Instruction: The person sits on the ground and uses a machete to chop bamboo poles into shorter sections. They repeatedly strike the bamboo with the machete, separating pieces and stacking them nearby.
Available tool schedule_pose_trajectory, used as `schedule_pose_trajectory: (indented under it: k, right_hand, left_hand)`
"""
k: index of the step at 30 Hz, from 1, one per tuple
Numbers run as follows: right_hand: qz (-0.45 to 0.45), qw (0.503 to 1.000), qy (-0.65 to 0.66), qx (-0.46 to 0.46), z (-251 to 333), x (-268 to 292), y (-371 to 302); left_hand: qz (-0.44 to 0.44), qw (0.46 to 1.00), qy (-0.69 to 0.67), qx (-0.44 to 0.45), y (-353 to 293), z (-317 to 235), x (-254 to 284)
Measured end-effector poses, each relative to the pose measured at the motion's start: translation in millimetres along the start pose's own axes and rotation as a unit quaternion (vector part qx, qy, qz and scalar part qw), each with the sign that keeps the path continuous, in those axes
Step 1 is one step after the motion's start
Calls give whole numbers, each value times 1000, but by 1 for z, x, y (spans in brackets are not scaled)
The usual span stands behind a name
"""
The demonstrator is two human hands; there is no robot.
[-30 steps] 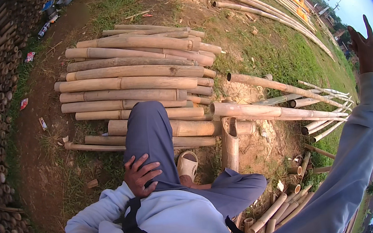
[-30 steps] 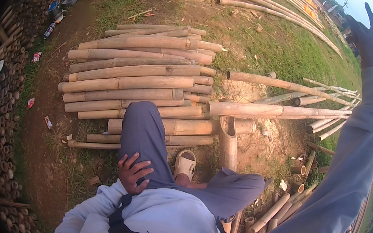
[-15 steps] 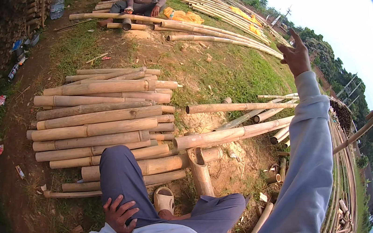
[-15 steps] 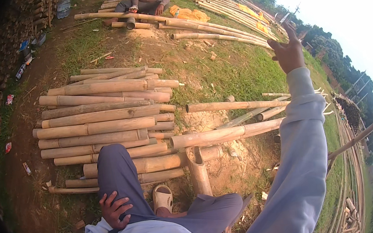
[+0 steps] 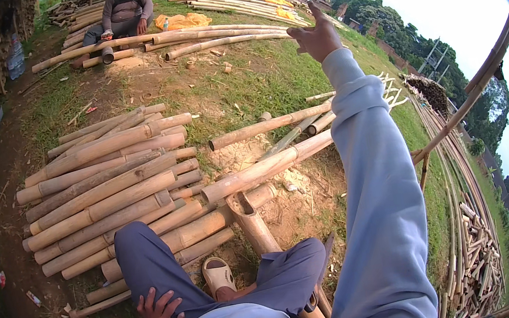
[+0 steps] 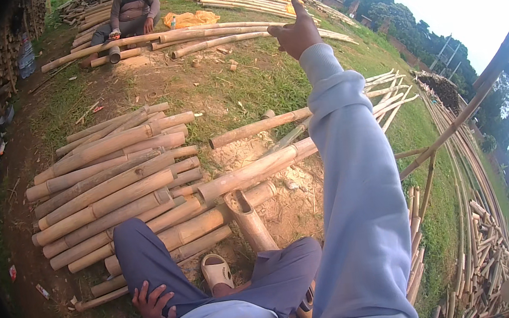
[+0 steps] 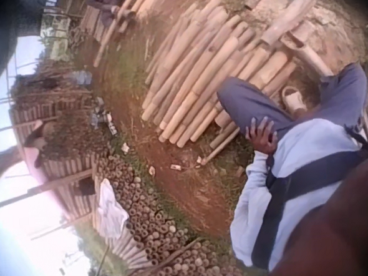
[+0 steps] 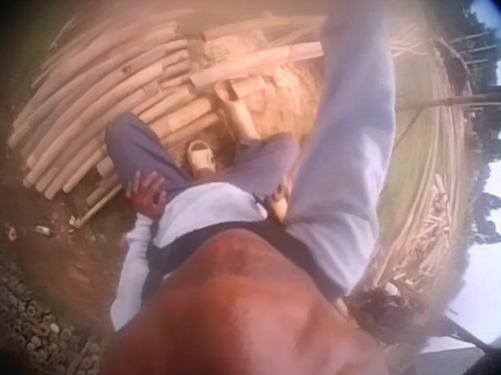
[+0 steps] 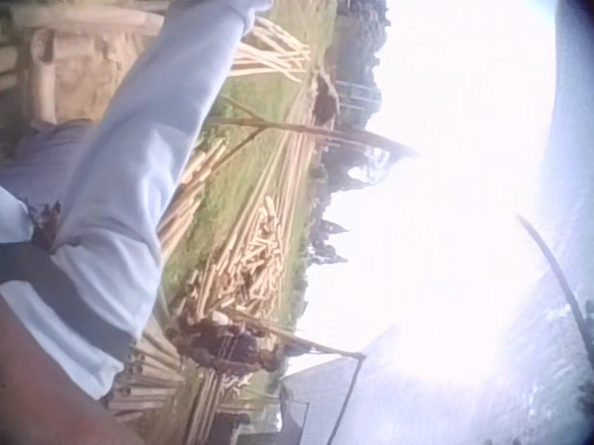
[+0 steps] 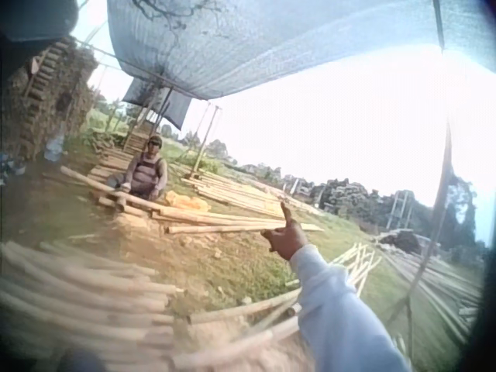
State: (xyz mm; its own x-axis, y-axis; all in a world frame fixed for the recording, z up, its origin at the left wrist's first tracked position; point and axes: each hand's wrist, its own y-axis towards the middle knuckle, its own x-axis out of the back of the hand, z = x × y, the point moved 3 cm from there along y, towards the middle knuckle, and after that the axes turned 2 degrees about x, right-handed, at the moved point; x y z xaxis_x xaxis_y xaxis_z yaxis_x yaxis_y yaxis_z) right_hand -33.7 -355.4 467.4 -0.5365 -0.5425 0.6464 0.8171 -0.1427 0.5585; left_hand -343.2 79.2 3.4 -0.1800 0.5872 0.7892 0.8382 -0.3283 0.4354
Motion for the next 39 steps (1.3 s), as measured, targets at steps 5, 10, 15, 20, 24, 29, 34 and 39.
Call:
schedule_pose_trajectory:
  k: [5,10,15,20,24,29,34,39]
  right_hand:
    - [-61,991,34,-115,-107,113,-30]
    - [-222,945,-43,-235,-187,295,-100]
    - [-295,920,-78,-244,-221,432,-172]
    - [-336,880,-155,-297,-256,544,-249]
    - [-378,837,-233,-320,-262,590,-311]
    - [-412,795,-299,-328,-246,611,-360]
    - [-424,801,-315,-284,-219,634,-391]
    - [-498,727,-340,-329,-182,643,-434]
  left_hand:
    - [6,999,36,-30,-4,3,1]
    - [26,999,28,-28,1,3,-2]
    - [42,998,17,-39,7,1,-2]
    - [41,998,36,-31,4,4,-3]
    - [25,999,37,-31,0,4,-4]
    - [35,998,46,-28,-3,7,-6]
    - [34,996,60,-60,-7,14,-13]
    - [24,996,60,-65,-8,17,-16]
